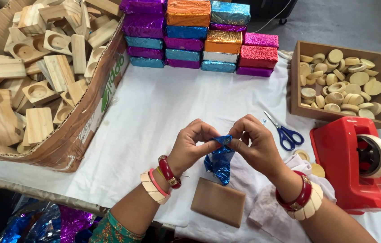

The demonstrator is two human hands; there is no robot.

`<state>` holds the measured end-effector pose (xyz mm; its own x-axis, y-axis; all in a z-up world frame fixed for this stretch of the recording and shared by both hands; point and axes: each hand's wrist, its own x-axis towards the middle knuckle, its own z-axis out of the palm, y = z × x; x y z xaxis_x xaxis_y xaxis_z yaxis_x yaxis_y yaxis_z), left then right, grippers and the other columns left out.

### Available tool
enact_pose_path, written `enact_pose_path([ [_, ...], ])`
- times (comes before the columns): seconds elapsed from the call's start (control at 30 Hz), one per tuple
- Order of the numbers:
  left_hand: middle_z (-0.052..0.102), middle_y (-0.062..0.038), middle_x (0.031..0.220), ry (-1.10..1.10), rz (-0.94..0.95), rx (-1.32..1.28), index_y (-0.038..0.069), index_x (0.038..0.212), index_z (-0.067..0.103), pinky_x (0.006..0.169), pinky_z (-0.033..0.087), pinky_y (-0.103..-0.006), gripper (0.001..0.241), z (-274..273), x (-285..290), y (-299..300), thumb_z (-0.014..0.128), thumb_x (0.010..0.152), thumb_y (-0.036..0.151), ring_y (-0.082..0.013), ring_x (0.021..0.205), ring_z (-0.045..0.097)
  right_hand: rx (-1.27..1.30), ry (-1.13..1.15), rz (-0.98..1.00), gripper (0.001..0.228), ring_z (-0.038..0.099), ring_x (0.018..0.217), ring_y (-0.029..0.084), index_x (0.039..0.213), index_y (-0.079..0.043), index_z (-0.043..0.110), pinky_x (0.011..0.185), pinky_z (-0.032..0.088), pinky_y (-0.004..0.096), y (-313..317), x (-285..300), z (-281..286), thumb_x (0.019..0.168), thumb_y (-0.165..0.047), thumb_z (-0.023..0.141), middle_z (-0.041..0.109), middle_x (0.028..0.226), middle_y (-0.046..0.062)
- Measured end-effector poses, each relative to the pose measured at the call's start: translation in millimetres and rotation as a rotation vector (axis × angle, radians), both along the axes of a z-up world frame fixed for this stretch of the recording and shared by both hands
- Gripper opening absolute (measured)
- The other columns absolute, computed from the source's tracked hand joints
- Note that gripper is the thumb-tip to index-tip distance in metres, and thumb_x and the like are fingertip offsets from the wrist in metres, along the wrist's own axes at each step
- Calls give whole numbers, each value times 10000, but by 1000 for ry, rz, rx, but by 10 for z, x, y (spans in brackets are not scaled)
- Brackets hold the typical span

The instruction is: The person wraps a small rectangular wooden block with blue metallic foil. They use a tape dispenser to apply clear tape to secure the foil, folding the edges neatly to create a finished package.

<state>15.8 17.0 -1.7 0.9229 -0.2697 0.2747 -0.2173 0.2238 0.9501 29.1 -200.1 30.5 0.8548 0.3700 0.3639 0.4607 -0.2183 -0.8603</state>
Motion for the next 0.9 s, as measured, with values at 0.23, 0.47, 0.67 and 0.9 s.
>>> enact_pose_path([
  [0.23, 644, 14, 988, -174, 135, 104, 104, 992, 712, 854, 586, -272, 128, -79, -23, -22, 805, 903, 107, -97, 933, 676, -131, -196, -58, 166, 529, 723, 99, 866, -73, 670, 603, 445, 246, 21, -42, 102, 776, -25, 801, 601, 854, 1],
  [0.47, 652, 14, 1006, -556, 251, 378, 158, 1045, 743, 870, 551, -298, 299, 88, -49, 52, 887, 804, 261, -138, 986, 631, -137, -232, 12, 171, 565, 751, 97, 902, -104, 729, 621, 457, 244, -81, 19, 126, 773, -38, 821, 652, 909, -4],
  [0.67, 655, -36, 1132, -506, 33, 341, 115, 1177, 682, 886, 561, -313, 498, 289, -60, 79, 892, 751, 263, -168, 1034, 648, -186, -232, 32, 181, 589, 778, 105, 899, -113, 729, 627, 469, 248, -141, 32, 135, 758, -36, 811, 657, 959, 2],
  [0.9, 688, -42, 1191, -562, 96, 332, 129, 1101, 710, 977, 603, -324, 328, 159, -78, 32, 868, 817, 85, -193, 1130, 700, -119, -466, 220, 225, 602, 972, 181, 881, -122, 710, 815, 488, 318, -160, 101, 216, 710, -46, 833, 656, 1034, 24],
])
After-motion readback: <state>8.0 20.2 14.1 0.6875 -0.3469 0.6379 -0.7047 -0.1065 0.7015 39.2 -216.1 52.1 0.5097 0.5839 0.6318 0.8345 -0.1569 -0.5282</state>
